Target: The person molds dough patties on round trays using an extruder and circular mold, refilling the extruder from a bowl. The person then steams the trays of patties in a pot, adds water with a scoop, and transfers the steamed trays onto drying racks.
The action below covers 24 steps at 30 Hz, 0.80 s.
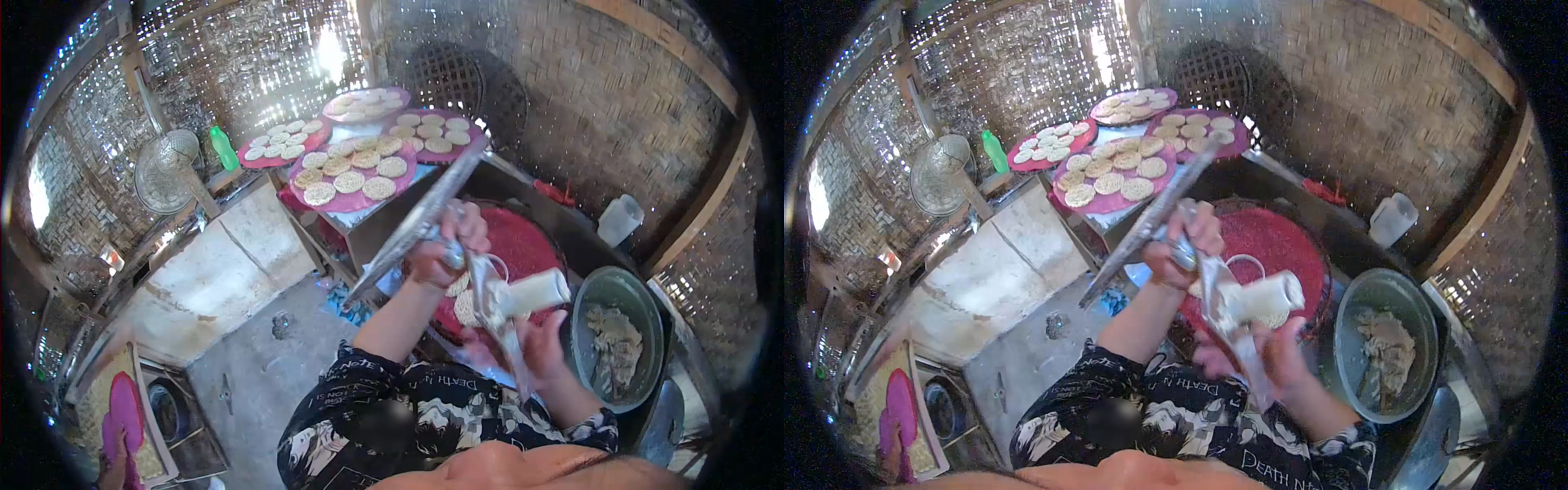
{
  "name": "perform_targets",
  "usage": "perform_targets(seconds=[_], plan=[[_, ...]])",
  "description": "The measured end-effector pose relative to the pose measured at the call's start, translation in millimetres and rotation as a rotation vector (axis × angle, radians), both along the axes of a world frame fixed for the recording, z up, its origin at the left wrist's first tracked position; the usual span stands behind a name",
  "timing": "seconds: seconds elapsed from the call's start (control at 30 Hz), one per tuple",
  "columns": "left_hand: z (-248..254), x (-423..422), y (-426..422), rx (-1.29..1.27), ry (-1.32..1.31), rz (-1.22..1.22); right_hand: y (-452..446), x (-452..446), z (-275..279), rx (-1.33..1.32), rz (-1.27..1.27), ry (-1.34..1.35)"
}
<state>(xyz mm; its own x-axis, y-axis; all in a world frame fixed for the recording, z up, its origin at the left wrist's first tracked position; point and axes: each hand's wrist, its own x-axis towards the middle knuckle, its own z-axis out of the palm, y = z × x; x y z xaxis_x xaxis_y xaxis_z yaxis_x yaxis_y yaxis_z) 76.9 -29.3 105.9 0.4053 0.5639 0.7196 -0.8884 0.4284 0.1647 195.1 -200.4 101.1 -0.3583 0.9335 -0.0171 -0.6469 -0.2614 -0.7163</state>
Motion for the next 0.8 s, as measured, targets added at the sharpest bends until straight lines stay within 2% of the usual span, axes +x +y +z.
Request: perform_targets(seconds=[0.03, 0.1, 0.13, 0.17, 0.23, 0.33, 0.37, 0.4, 0.47, 0.5, 0.53, 0.63, 0.67, 0.77, 0.8], plan=[[1, 6, 3, 0.074, 0.011, -0.043, 1, -1, -7, -0.213, 0.112, 0.273], [5, 5, 8, 0.173, 0.079, 0.013, 11, 0, -11, -0.065, 0.175, 0.311], [10, -8, 9, 0.265, 0.261, 0.275, 17, 6, -4, -0.066, 0.144, 0.303], [21, -24, 10, 0.329, 0.595, 0.564, 22, 15, 2, -0.066, 0.112, 0.299], [-19, -22, 50, 0.700, 0.743, 0.943, 36, 38, 2, 0.185, -0.073, -0.045], [-22, -29, 45, 0.821, 0.964, 0.853, 60, 44, 27, 0.154, -0.331, -0.478], [-23, -28, 46, 0.845, 1.041, 0.822, 70, 42, 36, 0.148, -0.360, -0.517], [-28, -23, 51, 0.921, 1.093, 0.988, 74, 36, 44, 0.191, -0.458, -0.687], [-34, -18, 58, 0.914, 1.113, 0.931, 82, 35, 48, 0.430, -0.636, -1.021], [-37, -16, 61, 0.908, 1.126, 0.902, 91, 39, 42, 0.629, -0.714, -1.180], [-38, -16, 65, 1.005, 1.151, 1.033, 97, 39, 41, 0.832, -0.784, -1.335], [-16, -20, 55, 1.370, 1.244, 1.407, 81, 21, 63, 0.827, -0.711, -1.712], [-30, -14, 61, 1.177, 1.062, 1.371, 79, 17, 64, 0.862, -0.687, -1.760], [-32, -8, 55, 1.138, 1.271, 1.189, 73, 14, 58, 0.899, -0.689, -1.860], [-35, -4, 55, 1.200, 1.192, 1.241, 74, 15, 53, 0.911, -0.691, -1.840]])
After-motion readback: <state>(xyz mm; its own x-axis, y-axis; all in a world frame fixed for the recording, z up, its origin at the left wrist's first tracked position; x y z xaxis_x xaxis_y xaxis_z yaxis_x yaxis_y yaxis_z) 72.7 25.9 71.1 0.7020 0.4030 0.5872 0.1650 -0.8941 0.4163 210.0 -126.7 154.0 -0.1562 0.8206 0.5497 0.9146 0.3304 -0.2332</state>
